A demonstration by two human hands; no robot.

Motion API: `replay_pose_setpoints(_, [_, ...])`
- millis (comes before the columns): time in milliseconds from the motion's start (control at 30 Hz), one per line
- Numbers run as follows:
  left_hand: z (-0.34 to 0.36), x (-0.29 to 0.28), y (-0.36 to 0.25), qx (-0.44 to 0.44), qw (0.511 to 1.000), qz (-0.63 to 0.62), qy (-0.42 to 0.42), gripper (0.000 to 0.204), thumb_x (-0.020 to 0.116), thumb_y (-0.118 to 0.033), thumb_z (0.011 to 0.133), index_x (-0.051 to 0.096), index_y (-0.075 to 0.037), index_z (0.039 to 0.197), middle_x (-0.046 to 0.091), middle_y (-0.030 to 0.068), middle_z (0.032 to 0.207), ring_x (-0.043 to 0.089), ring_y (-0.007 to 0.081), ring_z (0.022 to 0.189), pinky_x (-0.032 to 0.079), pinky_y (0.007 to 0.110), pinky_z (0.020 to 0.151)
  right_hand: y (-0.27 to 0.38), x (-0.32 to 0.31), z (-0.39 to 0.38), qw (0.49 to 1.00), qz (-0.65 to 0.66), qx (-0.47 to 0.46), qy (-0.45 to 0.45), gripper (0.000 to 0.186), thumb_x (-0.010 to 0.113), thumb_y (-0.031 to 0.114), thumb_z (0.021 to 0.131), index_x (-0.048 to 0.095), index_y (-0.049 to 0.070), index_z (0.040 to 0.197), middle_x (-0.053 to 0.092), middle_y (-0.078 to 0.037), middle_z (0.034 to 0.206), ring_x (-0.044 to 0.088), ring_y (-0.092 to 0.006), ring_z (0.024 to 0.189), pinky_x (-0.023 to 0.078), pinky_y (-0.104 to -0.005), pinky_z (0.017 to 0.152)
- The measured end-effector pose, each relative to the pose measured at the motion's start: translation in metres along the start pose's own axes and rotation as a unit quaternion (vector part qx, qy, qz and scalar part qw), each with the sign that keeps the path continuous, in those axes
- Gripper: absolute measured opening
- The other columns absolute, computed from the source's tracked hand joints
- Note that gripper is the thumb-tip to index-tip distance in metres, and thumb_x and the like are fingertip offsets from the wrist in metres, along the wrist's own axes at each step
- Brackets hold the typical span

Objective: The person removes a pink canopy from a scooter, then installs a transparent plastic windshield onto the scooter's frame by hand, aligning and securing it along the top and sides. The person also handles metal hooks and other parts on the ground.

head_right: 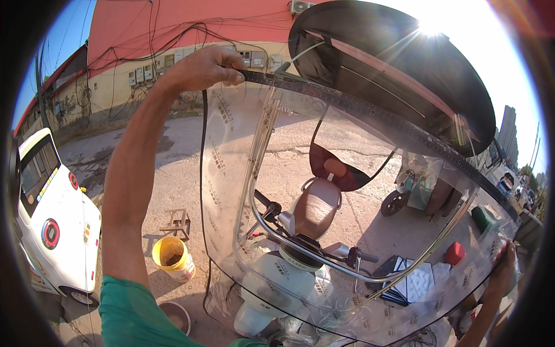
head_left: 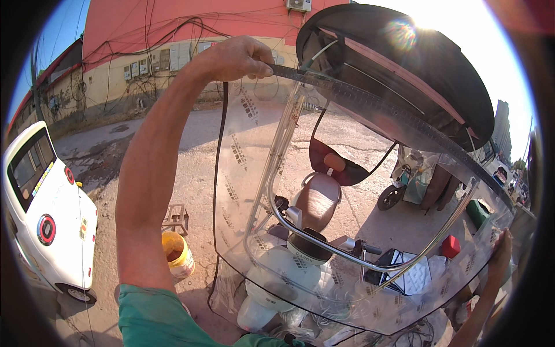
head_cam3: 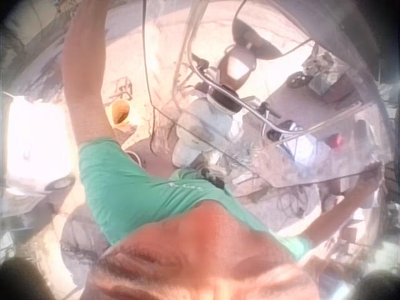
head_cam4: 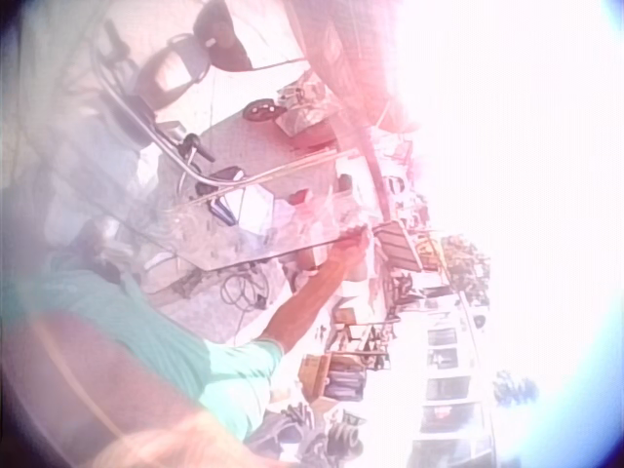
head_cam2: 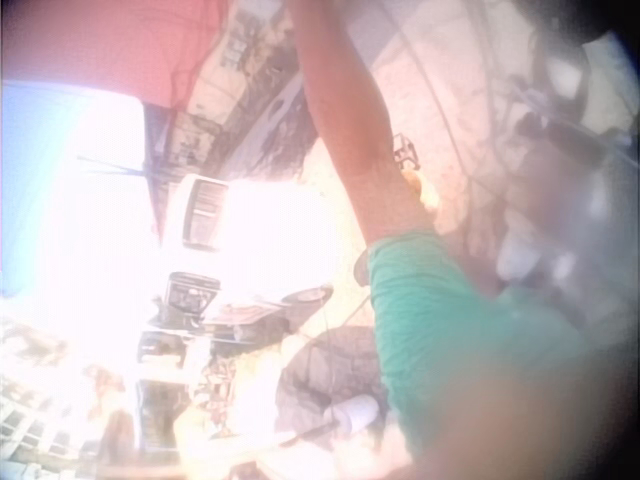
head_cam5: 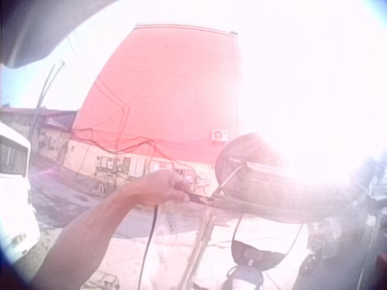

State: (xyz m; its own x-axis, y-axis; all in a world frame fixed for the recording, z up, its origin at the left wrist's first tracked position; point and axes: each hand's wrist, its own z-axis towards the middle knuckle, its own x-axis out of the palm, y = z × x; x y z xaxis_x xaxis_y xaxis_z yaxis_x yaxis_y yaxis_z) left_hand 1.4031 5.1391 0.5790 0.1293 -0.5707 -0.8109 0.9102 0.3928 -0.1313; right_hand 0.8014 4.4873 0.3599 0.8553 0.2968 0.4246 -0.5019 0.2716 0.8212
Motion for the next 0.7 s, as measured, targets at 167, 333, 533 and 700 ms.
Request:
replay_pose_setpoints(167, [0.007,-0.005,0.006,0.003,1.000,-0.004,-0.012,0.020,0.075,-0.024,0.094,0.076,-0.004,0.097,0.064,0.0005,0.075,0.059,0.0135,0.072,0.045,0.034,0.068,0.004,0.013,-0.004,1.000,0.007,-0.007,-0.003,0.025,0.068,0.034,0.105,0.072,0.017,0.123,0.066,0.012,0.092,0.056,0.0017,0.073,0.044,-0.0148,0.065])
replay_pose_setpoints(333, [0.013,-0.002,0.011,0.001,1.000,0.005,-0.012,0.025,0.075,-0.024,0.091,0.079,-0.002,0.103,0.071,0.0031,0.079,0.063,0.0156,0.075,0.050,0.035,0.070,0.007,0.016,-0.002,0.999,0.016,-0.039,0.010,0.022,0.069,0.029,0.105,0.072,0.015,0.122,0.068,0.011,0.093,0.058,0.0020,0.075,0.048,-0.0144,0.066])
replay_pose_setpoints(533, [0.019,0.003,0.021,0.002,1.000,-0.018,-0.022,0.019,0.074,-0.022,0.095,0.077,-0.004,0.100,0.066,0.0008,0.078,0.059,0.0137,0.076,0.045,0.034,0.070,0.011,0.005,0.013,0.998,0.039,-0.003,0.039,0.024,0.069,0.027,0.105,0.073,0.014,0.125,0.071,0.010,0.098,0.063,0.0018,0.081,0.051,-0.0136,0.070])
replay_pose_setpoints(700, [0.021,0.008,0.025,0.001,1.000,-0.018,-0.023,0.021,0.075,-0.023,0.095,0.078,-0.003,0.103,0.069,0.0028,0.081,0.063,0.0154,0.079,0.048,0.036,0.073,-0.001,0.002,0.016,0.999,-0.004,-0.035,0.027,0.026,0.068,0.025,0.106,0.072,0.013,0.128,0.073,0.009,0.103,0.066,0.0014,0.087,0.053,-0.0133,0.074])
